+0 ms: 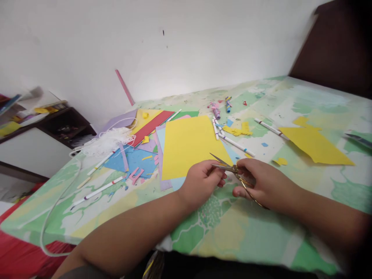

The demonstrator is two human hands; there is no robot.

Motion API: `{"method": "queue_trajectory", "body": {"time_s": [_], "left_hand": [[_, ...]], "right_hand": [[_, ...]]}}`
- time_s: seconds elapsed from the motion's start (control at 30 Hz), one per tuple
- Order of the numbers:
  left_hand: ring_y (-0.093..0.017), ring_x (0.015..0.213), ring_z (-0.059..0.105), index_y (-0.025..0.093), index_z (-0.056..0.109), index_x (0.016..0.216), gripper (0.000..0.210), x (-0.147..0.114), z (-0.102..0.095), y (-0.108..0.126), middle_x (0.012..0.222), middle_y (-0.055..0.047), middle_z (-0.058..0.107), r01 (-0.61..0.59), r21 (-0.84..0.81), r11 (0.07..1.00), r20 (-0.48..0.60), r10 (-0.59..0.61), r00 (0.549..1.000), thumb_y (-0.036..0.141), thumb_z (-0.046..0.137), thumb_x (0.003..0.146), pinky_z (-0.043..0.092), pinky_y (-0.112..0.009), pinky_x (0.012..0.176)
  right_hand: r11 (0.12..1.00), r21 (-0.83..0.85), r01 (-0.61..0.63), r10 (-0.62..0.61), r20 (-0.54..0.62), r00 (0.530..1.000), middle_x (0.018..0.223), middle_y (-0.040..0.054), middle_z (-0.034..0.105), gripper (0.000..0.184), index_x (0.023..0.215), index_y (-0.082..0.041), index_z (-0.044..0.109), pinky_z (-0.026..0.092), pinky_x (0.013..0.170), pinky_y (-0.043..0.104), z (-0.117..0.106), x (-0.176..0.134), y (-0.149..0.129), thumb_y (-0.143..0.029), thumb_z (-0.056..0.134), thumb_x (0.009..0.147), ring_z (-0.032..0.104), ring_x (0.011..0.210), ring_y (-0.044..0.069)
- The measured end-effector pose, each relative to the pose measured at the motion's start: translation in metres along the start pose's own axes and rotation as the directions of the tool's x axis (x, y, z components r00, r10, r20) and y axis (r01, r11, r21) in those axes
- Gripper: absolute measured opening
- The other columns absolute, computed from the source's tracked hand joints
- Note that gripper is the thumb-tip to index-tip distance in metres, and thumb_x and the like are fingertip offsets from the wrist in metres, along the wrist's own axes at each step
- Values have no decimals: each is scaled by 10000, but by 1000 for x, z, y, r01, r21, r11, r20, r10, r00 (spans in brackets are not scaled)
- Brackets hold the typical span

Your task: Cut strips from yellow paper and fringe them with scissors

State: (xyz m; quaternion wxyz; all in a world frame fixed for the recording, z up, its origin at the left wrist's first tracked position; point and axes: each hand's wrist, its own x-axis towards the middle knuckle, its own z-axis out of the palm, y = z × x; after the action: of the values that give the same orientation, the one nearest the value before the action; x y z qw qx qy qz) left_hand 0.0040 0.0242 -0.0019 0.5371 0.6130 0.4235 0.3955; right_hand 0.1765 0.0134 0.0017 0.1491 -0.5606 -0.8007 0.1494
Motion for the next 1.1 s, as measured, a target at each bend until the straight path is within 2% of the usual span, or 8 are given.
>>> {"method": "queue_trajectory", "body": {"time_s": [0.3,0.53,0.87,1.1], "left_hand": [[-58,518,492,154,517,603,166,-1,-2,1,551,35,511,-64,86,994,18,62,998,198,481,758,427,-203,542],[-62,503,498,153,525,619,143,-2,-2,0,551,32,521,-10,53,999,15,9,1000,209,498,748,418,-208,524],[-60,527,508,146,535,675,152,-2,-2,-3,591,24,534,9,-23,1000,38,-8,999,254,495,774,432,-215,547],[-66,523,523,142,535,679,119,-2,-4,0,599,16,545,21,-115,993,80,-11,997,233,519,754,455,-227,550]], "right_hand": [[1000,6,-1,0,34,999,633,6,526,402,726,-192,460,319,488,238,-1,-2,3,-551,614,634,453,560,135],[1000,-13,-17,17,23,1000,580,-4,526,440,691,-202,455,305,453,234,3,-2,6,-607,605,603,440,504,128],[998,-50,-29,27,-26,999,523,-26,468,271,626,-216,389,282,426,221,6,-3,9,-438,515,720,393,458,105],[1000,-1,-6,6,-30,1000,528,-20,471,282,643,-212,413,299,432,225,3,-3,7,-464,519,714,398,464,107]]}}
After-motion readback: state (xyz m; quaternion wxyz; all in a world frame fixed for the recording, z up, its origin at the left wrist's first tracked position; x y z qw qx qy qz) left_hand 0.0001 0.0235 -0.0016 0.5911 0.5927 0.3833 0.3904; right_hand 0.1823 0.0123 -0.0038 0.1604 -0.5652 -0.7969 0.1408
